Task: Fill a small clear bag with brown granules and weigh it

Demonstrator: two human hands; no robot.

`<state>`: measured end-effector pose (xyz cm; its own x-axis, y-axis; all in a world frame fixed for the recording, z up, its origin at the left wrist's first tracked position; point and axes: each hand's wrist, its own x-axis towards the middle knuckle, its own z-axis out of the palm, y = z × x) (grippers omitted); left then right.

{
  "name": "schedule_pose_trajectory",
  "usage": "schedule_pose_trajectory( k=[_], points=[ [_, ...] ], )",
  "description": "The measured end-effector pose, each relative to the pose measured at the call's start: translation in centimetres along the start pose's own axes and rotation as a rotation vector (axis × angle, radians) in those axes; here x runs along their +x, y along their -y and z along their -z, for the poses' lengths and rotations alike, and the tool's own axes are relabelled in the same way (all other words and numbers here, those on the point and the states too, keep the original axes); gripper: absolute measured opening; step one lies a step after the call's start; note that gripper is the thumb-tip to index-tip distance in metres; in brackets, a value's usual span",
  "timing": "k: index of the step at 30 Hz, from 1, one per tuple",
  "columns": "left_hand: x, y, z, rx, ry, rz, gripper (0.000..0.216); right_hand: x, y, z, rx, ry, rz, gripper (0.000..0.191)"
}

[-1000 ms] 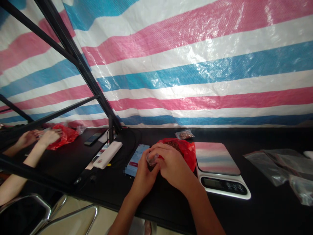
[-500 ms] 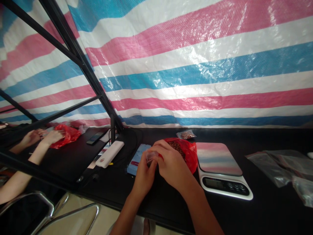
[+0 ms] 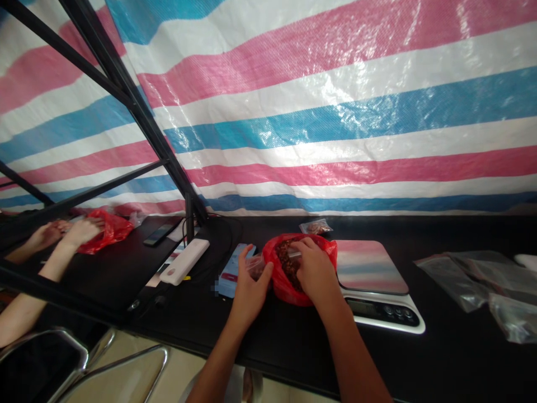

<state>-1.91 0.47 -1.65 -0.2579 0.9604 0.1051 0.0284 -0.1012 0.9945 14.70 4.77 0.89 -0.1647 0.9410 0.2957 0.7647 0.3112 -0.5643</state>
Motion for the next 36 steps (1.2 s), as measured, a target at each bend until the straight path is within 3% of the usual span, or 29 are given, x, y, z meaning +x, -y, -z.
schedule_pose_trajectory(
  k=[4,10,17,22,25,28,31,36],
  points=[
    [0.2,0.0,-0.3,-0.046,0.067,0.100,0.087,0.0,1.0,-0.8,-0.132,-0.006,-0.040,0.047],
    [0.5,-0.6,0.4,-0.131,0.131,0.198,0.071,0.0,1.8,-0.9,-0.020,0.044,-0.071,0.044],
    [0.6,-1.1,0.7,-0.118,0.115,0.113,0.041,0.3,1.6,0.0,0.132,0.035,-0.137,0.042],
    [0.8,-0.6,0.9,-0.007,-0.003,-0.007,0.042,0.5,1.0,1.7,0.240,0.043,-0.122,0.038],
    [0.6,-0.4,1.0,0.047,-0.053,-0.092,0.048,0.3,1.2,2.2,0.334,0.050,-0.061,0.038],
    [0.4,-0.3,1.0,0.057,0.008,-0.124,0.047,0.1,2.2,1.9,0.422,0.081,0.047,0.039],
    [0.3,-0.1,1.1,0.053,0.042,-0.123,0.040,-0.2,3.4,1.2,0.402,0.120,0.137,0.040],
    [0.5,0.0,1.0,0.078,-0.025,-0.111,0.033,-0.6,4.8,0.5,0.317,0.104,0.265,0.047]
  ],
)
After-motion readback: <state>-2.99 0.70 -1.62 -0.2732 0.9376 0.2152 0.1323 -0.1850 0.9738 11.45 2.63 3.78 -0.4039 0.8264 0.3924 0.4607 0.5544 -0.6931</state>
